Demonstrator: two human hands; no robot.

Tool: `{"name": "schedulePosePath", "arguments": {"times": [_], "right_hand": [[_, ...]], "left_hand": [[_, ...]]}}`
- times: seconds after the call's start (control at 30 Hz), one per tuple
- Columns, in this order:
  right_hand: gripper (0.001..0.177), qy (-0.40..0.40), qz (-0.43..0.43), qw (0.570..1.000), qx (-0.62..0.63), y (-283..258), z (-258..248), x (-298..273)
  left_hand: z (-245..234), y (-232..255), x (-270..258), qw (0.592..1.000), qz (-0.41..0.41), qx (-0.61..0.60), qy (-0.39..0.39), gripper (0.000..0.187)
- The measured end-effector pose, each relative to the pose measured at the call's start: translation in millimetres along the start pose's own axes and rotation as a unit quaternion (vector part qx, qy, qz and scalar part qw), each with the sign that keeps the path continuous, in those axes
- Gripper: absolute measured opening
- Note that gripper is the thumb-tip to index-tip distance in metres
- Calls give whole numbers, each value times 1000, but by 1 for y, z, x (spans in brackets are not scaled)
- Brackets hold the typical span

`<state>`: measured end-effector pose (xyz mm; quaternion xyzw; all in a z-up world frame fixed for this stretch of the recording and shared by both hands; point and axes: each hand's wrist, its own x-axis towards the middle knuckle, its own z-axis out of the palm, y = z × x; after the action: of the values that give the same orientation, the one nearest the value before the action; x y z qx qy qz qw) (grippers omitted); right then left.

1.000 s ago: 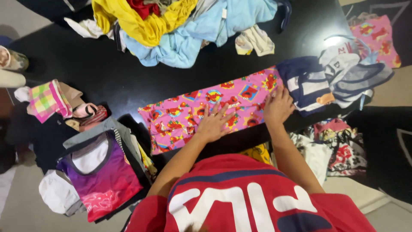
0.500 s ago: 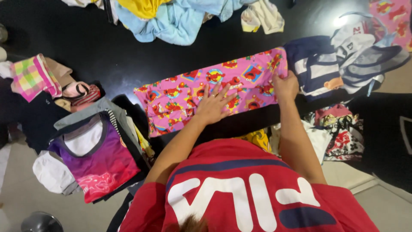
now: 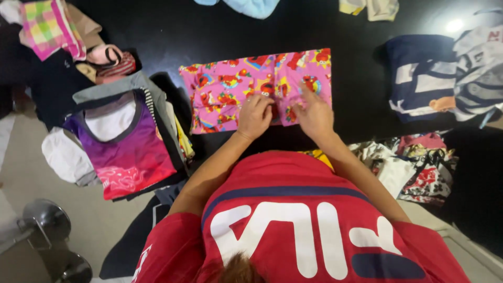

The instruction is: Folding various items of clothing on a table.

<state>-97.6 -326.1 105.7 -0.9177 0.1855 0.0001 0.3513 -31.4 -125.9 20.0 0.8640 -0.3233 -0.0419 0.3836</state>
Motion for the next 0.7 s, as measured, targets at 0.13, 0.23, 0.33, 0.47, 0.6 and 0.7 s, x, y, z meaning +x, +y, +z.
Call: {"name": "schedulePosePath", "arguments": {"times": [0.13,0.23,0.33,0.47,0.6,0.7], "right_hand": [[49,10,16,999,-33,24,7,7],[46,53,-46,989,-129,35,17,16],[53,36,-121,973,-192,45,28,22],[58,4,-127,970,-208,64,38,20],[62,131,-65,982,-121,80,35,19],[59,133,96,987,1,85,21,32]], "left_hand": [[-4,3,-1,1000,-5,17,20,31],[-3,16,11,996,38,76,-39,53],[1,20,20,975,73,155,-144,68],[0,16,21,955,74,188,-216,74],[1,18,25,954,76,189,-220,76],[1,21,31,949,72,195,-237,76]]}}
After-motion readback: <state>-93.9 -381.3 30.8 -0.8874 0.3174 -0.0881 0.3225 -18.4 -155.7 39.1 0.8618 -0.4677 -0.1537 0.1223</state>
